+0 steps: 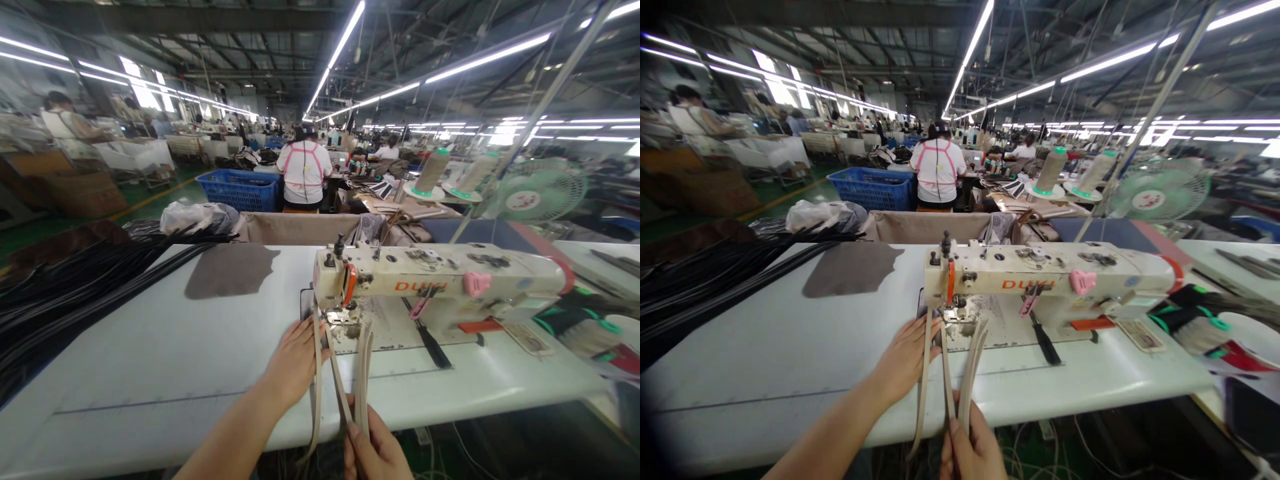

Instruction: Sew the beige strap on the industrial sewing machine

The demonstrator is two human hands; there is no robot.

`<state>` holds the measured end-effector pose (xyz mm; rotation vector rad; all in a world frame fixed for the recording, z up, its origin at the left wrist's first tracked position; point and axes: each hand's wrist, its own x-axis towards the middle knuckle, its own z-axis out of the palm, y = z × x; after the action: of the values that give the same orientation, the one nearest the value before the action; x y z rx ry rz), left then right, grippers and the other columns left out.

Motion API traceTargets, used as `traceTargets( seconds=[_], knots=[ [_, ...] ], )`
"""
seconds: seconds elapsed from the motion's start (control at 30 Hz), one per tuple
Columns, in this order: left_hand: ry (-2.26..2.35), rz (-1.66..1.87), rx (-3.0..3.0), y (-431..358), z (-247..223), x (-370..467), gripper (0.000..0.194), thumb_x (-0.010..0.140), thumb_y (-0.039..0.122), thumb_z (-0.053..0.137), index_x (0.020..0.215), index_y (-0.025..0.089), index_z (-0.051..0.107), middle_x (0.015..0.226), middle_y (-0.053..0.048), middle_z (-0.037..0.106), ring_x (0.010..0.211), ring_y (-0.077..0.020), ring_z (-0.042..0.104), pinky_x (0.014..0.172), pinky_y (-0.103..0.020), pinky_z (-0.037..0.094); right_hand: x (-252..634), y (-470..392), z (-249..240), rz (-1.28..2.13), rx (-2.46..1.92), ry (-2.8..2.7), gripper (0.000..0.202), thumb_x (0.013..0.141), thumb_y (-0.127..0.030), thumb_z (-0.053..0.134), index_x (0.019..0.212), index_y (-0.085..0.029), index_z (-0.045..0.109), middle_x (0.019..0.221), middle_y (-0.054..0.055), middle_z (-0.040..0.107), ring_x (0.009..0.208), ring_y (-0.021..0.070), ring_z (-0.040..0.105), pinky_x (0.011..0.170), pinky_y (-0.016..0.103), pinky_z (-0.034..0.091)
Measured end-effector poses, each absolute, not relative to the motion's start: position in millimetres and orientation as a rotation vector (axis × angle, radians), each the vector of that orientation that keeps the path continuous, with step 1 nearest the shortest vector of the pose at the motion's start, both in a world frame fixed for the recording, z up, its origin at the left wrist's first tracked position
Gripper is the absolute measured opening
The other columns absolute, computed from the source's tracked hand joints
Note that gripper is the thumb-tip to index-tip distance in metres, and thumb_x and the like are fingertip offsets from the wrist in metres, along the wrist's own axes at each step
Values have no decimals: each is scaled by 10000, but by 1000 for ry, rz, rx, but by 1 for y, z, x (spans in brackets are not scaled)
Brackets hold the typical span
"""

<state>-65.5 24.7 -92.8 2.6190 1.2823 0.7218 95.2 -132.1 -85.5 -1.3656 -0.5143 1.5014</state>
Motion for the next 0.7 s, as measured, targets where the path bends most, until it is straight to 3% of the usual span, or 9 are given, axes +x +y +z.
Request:
traceTargets(
  seconds=[0.2, 0.4, 0.7],
  knots=[
    [1258, 746, 2590, 24, -90, -66, 506, 1064, 445, 491, 1504, 200, 531, 1532, -124, 579, 1454, -292, 509, 1218, -526, 404, 93, -126, -81, 1520, -1343, -602, 904, 739, -728, 803, 1374, -164, 491, 571, -66, 601, 381, 87, 488, 335, 164, 246],
    [1246, 727, 2571, 23, -82, -69, 400, 1080, 362, 461, 1416, 217, 622, 1465, -84, 647, 1410, -279, 558, 1208, -529, 425, 93, -122, -76, 1570, -1322, -581, 815, 770, -677, 803, 1354, -185, 521, 582, -70, 593, 396, 84, 519, 343, 145, 280],
    [1239, 676, 2605, 23, -82, -69, 421, 1059, 247, 498, 1473, 222, 572, 1516, -75, 600, 1462, -281, 501, 1211, -546, 414, 92, -110, -79, 1486, -1257, -666, 674, 821, -680, 760, 1221, -169, 580, 657, -52, 635, 420, 74, 552, 365, 149, 290]
  ],
)
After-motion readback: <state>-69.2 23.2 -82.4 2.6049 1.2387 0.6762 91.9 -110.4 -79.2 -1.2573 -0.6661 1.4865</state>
